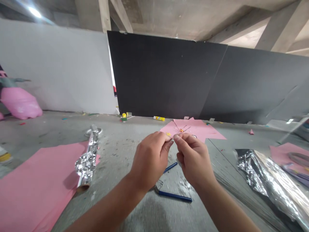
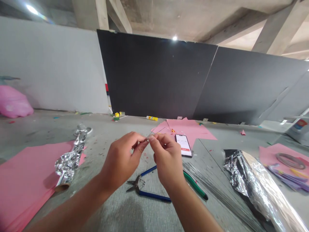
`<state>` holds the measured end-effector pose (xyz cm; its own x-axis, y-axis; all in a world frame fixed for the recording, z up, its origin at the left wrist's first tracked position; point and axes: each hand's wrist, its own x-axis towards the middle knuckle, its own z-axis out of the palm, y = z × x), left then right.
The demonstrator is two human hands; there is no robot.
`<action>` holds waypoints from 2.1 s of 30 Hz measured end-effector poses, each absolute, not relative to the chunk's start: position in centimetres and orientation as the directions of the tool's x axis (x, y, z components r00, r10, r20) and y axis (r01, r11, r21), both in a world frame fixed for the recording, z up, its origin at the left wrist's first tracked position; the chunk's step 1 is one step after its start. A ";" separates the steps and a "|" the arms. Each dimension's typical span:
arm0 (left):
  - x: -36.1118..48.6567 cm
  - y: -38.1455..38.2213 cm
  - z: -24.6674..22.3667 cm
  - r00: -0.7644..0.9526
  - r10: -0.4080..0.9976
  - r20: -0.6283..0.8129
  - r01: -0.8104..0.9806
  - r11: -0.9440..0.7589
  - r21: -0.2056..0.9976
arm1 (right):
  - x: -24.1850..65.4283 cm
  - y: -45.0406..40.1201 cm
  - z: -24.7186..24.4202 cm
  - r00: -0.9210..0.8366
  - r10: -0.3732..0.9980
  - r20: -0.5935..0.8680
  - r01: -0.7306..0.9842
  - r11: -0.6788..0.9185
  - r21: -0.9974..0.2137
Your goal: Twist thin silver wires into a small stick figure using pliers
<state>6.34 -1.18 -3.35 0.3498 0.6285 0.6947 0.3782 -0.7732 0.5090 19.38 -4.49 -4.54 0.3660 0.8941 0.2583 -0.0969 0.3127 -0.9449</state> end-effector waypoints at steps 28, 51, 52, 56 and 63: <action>2.4 3.3 -1.4 0.256 0.868 0.426 0.077 -0.458 0.886 | 20.6 -4.2 -9.4 -0.321 0.904 -0.283 0.946 0.290 -0.146; 2.0 2.4 -0.2 0.461 0.865 0.196 -0.243 -0.090 0.966 | 20.7 -2.8 -7.3 -0.220 0.974 0.056 0.561 0.173 -0.809; 2.0 2.3 -0.1 0.500 0.849 0.173 -0.262 -0.043 0.964 | 20.8 -3.0 -6.7 -0.175 0.978 0.118 0.461 0.187 -0.867; 2.2 1.9 0.0 0.653 0.752 0.091 -0.327 0.171 0.930 | 21.2 -4.0 -4.4 -0.022 0.917 0.398 0.616 0.326 -0.717; 2.5 1.5 -0.6 0.865 0.499 -0.059 -0.282 0.581 0.763 | 22.0 -5.0 -3.0 -0.152 0.752 0.641 0.792 0.481 -0.376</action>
